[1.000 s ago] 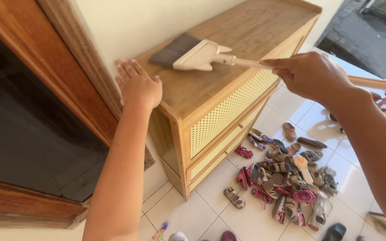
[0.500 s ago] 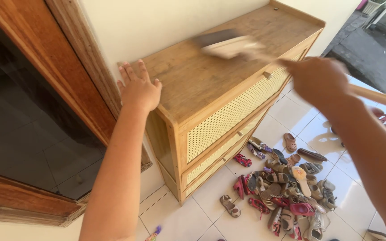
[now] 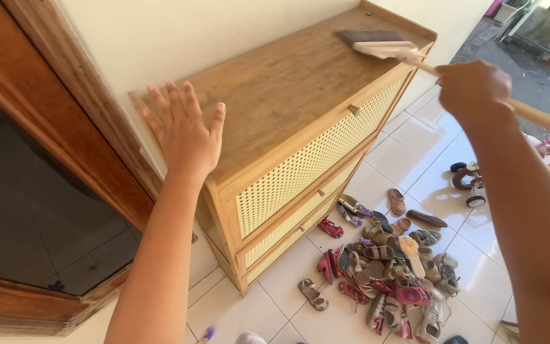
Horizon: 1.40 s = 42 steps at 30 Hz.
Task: Sweep dust off the top and inside of a wooden shoe cabinet using a small hand broom.
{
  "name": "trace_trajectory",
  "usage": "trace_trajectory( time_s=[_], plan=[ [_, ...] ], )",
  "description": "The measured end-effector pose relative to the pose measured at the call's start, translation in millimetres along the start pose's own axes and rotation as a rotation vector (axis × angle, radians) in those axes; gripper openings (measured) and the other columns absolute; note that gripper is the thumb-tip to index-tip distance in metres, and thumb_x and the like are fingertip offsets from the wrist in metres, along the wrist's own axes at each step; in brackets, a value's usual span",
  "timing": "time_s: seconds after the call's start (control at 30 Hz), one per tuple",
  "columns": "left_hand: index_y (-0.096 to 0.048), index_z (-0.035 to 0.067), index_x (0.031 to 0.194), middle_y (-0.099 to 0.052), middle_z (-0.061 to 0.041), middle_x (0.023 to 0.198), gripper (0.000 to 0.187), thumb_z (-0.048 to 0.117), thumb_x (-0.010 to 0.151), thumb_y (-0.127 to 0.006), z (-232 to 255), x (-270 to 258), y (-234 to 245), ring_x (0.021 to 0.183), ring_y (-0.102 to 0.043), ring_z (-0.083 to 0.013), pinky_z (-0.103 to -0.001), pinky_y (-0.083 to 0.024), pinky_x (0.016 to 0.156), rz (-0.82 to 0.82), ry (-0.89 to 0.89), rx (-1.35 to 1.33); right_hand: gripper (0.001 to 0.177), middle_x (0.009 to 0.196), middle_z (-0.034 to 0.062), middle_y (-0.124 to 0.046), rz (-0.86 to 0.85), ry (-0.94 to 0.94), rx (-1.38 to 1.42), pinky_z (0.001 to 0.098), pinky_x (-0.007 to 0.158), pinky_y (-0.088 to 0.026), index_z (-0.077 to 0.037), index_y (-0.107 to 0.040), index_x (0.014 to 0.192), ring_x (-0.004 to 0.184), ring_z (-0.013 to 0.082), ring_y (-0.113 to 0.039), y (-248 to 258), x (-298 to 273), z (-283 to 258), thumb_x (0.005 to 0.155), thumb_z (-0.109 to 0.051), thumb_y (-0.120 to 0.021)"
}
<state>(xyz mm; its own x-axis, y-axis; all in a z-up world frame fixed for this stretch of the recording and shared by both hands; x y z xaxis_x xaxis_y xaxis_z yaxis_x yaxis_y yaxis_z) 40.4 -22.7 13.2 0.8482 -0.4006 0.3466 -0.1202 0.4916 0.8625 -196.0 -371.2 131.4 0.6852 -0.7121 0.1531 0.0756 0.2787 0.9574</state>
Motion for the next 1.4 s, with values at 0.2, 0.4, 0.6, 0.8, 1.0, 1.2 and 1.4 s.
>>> trace_trajectory(
  time_s=[0.2, 0.4, 0.6, 0.8, 1.0, 1.2, 1.4],
  plan=[
    [-0.014, 0.006, 0.162, -0.011, -0.019, 0.169, 0.095, 0.076, 0.097, -0.014, 1.2, -3.9, -0.6, 0.153, 0.015, -0.0358, -0.057, 0.013, 0.119, 0.006, -0.008, 0.074, 0.038, 0.104, 0.0043, -0.076, 0.215, 0.032, -0.012, 0.0455, 0.075, -0.057, -0.042, -0.071, 0.135, 0.091, 0.0271, -0.072, -59.9, 115.3, 46.0, 0.104, -0.026, -0.055],
    [-0.012, 0.007, 0.162, -0.013, -0.018, 0.168, 0.101, 0.081, 0.093, -0.015, 2.2, -5.8, 3.8, 0.153, 0.015, -0.0339, -0.056, 0.011, 0.120, -0.016, -0.001, 0.092, 0.035, 0.104, 0.0064, -0.075, 0.188, 0.031, 0.120, 0.0443, 0.080, -0.058, -0.042, -0.069, 0.136, 0.094, 0.0274, -0.072, -103.1, 188.6, 44.4, 0.105, -0.031, -0.058],
    [-0.010, 0.007, 0.162, -0.009, -0.019, 0.169, 0.101, 0.081, 0.093, -0.014, 3.2, -6.8, 8.0, 0.151, 0.015, -0.0337, -0.056, 0.008, 0.119, -0.008, -0.022, 0.030, 0.035, 0.099, 0.0075, -0.076, 0.186, -0.072, 0.025, 0.0457, 0.076, -0.059, -0.041, -0.068, 0.137, 0.086, 0.0281, -0.074, -115.3, 209.3, 76.7, 0.108, -0.031, -0.053],
    [-0.015, 0.005, 0.162, -0.016, -0.021, 0.167, 0.103, 0.081, 0.093, -0.018, -1.1, -8.6, 7.9, 0.154, 0.013, -0.0339, -0.056, 0.005, 0.122, 0.008, 0.007, 0.045, 0.032, 0.097, 0.0070, -0.076, 0.201, -0.042, -0.017, 0.0442, 0.073, -0.059, -0.038, -0.070, 0.133, 0.084, 0.0271, -0.074, -114.5, 194.9, 82.0, 0.106, -0.031, -0.056],
    [-0.014, 0.005, 0.162, -0.016, -0.021, 0.167, 0.103, 0.081, 0.092, -0.015, -2.0, -7.0, 6.2, 0.154, 0.014, -0.0345, -0.057, 0.005, 0.122, 0.000, 0.010, 0.051, 0.029, 0.094, 0.0064, -0.077, 0.246, -0.009, -0.065, 0.0425, 0.070, -0.059, -0.035, -0.073, 0.129, 0.082, 0.0260, -0.073, -120.8, 230.4, 82.5, 0.104, -0.030, -0.058],
    [-0.014, 0.006, 0.162, -0.016, -0.020, 0.166, 0.105, 0.083, 0.090, -0.016, 0.1, -7.8, 6.5, 0.153, 0.014, -0.0337, -0.057, 0.005, 0.121, -0.008, 0.027, 0.058, 0.027, 0.092, 0.0058, -0.077, 0.308, 0.039, -0.114, 0.0407, 0.067, -0.059, -0.032, -0.076, 0.124, 0.080, 0.0249, -0.073, -116.6, 264.4, 67.7, 0.101, -0.030, -0.061],
    [-0.015, 0.005, 0.162, -0.018, -0.021, 0.167, 0.104, 0.082, 0.092, -0.016, -0.1, -7.2, 6.8, 0.154, 0.012, -0.0344, -0.056, 0.005, 0.122, 0.007, 0.013, 0.054, 0.025, 0.089, 0.0052, -0.077, 0.335, 0.070, -0.166, 0.0390, 0.064, -0.059, -0.028, -0.079, 0.119, 0.077, 0.0237, -0.073, -110.3, 233.5, 54.4, 0.099, -0.029, -0.064]
  ],
)
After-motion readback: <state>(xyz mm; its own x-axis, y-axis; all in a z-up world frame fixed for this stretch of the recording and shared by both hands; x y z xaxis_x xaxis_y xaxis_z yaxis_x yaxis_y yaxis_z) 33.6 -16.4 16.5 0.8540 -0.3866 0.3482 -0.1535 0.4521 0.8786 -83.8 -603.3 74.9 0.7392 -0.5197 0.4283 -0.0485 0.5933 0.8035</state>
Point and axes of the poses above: each hand's wrist, its own x-axis towards the middle knuckle, its own y-axis out of the back of the hand, z = x × y, the point moved 5 cm from there along x, towards the middle knuckle
